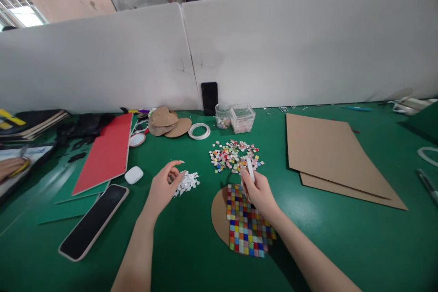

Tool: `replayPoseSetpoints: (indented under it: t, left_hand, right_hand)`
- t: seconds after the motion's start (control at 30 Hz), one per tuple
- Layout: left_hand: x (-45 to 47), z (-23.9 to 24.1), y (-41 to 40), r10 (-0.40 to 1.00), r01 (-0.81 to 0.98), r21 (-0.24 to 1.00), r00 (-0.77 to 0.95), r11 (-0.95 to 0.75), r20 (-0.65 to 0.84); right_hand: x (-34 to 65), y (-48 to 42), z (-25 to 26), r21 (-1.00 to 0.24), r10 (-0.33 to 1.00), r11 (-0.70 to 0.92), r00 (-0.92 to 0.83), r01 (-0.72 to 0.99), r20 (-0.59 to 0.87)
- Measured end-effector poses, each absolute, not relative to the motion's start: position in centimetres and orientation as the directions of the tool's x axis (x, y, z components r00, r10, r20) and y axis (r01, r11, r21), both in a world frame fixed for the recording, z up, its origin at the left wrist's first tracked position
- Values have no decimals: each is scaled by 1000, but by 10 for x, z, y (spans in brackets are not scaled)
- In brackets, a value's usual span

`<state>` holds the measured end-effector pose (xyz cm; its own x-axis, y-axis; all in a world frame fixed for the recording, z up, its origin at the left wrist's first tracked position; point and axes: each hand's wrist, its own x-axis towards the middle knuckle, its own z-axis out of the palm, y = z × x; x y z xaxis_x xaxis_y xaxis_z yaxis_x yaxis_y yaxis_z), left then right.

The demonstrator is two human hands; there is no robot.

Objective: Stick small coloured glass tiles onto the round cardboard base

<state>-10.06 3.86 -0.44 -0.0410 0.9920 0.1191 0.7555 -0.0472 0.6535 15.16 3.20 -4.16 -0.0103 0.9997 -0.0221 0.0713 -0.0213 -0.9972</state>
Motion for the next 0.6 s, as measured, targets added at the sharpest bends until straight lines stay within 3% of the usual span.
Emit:
replayPoseSetpoints:
  t: [0.2, 0.4, 0.6]
  left_hand:
    - [-106, -6, 38, 989, 767, 639, -130, 60, 64]
    - [-104, -4, 39, 991, 744, 668, -87, -1, 99]
    - [-108, -6, 39, 988, 633, 770, -150, 79, 22]
  right_hand:
    - [151, 32, -42, -998, 1000, -26, -14, 61, -27]
    - [151, 32, -43, -998, 1000, -23, -10, 62, -23]
    - [151, 32, -42, -998, 1000, -8, -15, 63, -9]
